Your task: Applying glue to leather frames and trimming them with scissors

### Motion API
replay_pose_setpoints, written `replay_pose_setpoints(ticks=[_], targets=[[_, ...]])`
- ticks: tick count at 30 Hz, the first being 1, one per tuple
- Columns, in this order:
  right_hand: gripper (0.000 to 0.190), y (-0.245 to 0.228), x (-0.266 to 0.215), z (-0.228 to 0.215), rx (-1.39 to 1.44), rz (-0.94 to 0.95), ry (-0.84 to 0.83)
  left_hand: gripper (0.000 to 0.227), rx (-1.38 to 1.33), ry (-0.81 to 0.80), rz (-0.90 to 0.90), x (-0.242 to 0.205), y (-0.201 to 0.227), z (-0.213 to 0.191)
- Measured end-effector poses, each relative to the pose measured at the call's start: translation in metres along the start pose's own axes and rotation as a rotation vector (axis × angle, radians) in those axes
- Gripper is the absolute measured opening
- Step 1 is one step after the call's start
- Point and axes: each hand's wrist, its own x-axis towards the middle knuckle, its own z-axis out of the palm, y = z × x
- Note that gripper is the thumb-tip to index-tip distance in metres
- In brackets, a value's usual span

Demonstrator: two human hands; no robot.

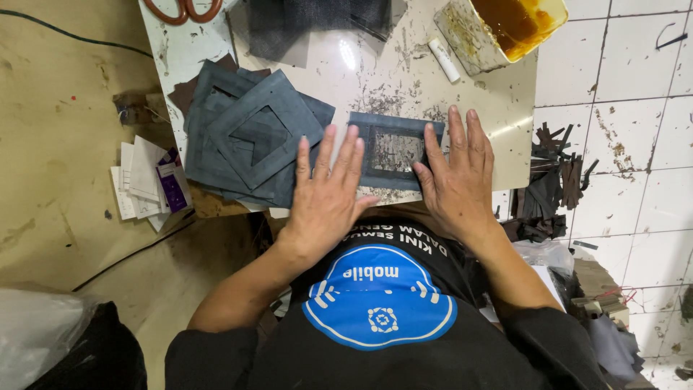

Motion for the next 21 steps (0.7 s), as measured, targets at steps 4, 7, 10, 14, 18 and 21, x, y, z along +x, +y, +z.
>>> replay_pose_setpoints(ticks=[4, 7, 10, 14, 18, 21], targets=[[0.054, -0.006, 0.015, -0.002, 0.038, -0.003, 0.047, 0.073, -0.004, 0.113, 0.002, -0.009, -0.002, -0.009], [0.057, -0.010, 0.032, 0.002, 0.023, -0.028, 0.016, 0.066, -0.103, 0.150, 0.057, -0.014, 0.005, -0.011], [0.067, -0.010, 0.050, 0.032, -0.229, 0.004, -0.026, 0.064, 0.029, 0.039, 0.083, -0.018, 0.009, -0.006], [0.081, -0.007, 0.068, 0.066, -0.254, -0.091, 0.107, 0.061, 0.001, 0.127, 0.066, -0.020, 0.006, -0.011], [0.097, -0.037, 0.088, 0.018, -0.205, 0.018, -0.376, 0.039, -0.070, 0.232, 0.050, -0.018, 0.001, -0.020], [0.089, -0.020, 0.085, 0.051, -0.308, -0.184, -0.073, 0.023, -0.158, 0.332, 0.009, -0.013, -0.004, -0.030]])
